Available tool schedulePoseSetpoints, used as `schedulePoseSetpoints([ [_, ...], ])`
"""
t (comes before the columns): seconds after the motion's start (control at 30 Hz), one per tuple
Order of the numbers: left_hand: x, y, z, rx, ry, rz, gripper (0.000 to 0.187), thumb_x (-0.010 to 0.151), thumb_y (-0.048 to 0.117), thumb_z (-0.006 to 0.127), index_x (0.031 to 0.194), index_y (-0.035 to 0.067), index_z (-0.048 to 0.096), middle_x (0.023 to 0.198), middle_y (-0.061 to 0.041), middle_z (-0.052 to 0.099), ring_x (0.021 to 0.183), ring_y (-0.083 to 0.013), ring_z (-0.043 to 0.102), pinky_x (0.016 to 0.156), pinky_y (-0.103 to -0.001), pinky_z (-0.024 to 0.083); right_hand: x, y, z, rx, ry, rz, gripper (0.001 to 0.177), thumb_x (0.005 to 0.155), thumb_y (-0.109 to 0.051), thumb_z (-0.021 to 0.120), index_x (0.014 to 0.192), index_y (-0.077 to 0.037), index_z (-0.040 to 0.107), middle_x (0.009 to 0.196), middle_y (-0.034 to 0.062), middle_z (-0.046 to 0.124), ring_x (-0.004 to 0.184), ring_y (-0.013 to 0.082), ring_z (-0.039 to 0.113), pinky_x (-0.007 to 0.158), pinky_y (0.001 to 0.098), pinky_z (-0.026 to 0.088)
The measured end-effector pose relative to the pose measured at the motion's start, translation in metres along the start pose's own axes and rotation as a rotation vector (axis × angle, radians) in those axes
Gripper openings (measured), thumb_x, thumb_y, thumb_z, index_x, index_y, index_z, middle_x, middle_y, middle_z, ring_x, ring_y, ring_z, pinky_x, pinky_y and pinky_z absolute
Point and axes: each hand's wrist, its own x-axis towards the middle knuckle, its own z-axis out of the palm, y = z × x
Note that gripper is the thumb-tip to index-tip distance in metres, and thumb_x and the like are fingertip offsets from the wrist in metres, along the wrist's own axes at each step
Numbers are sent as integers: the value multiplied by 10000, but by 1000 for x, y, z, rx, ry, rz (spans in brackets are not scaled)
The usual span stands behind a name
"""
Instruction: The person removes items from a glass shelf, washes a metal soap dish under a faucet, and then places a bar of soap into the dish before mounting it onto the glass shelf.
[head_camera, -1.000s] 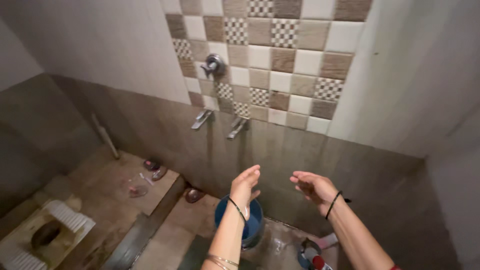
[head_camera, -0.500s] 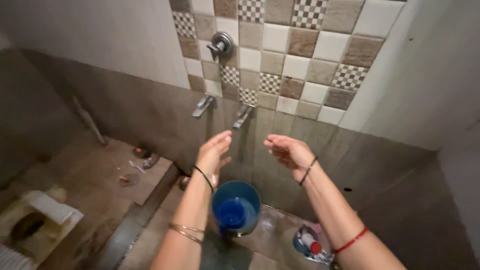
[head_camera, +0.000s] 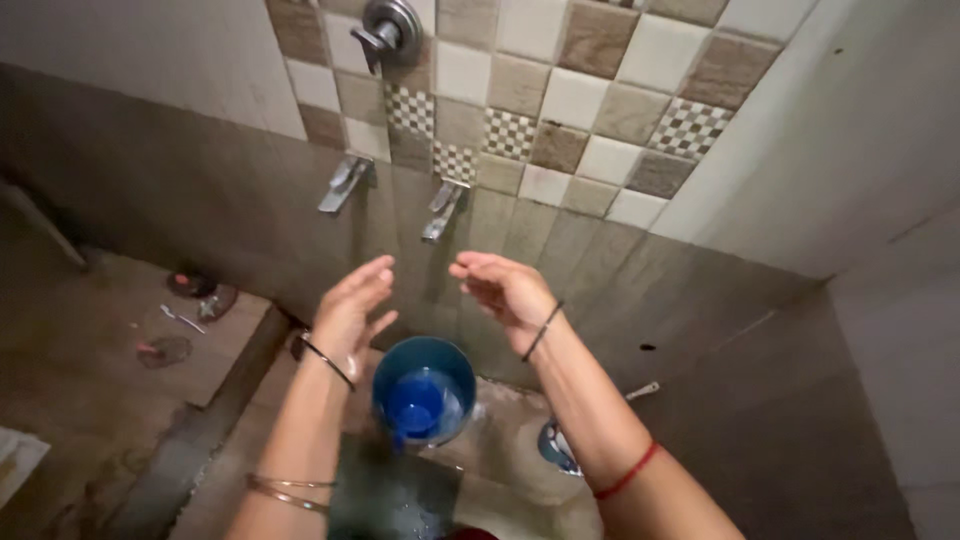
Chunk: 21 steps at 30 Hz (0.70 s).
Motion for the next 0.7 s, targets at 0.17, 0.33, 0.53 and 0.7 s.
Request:
schedulePoseSetpoints([
  [0.17,17,11,-21,11,46,-41,507,909,265,662,1403,153,618,1459,-91,592,1414,-271,494,1071,-482,441,25,-6,14,-30,35,51,351,896,-160,629,1232,-108,713,1105,2,788,866,76,663,706,254,423],
  [0.33,33,16,-26,7,17,-18,515,913,253,667,1414,145,613,1441,-89,602,1392,-242,501,1065,-466,440,37,-14,21,-42,43,39,349,896,-171,634,1230,-120,722,1106,-17,785,883,70,653,801,281,429],
  [0.53,40,21,-23,23,25,-21,517,893,221,691,1399,138,625,1383,-60,612,1318,-190,525,1044,-478,442,48,-17,30,-19,48,24,355,895,-194,651,1235,-115,716,1094,-21,784,896,68,651,866,292,434],
  [0.7,38,30,-25,67,41,-17,517,882,187,687,1394,155,621,1413,-36,594,1318,-172,534,1071,-461,439,64,-8,39,-11,94,30,483,876,-224,666,1348,-129,630,1127,-25,770,919,65,651,911,329,406],
])
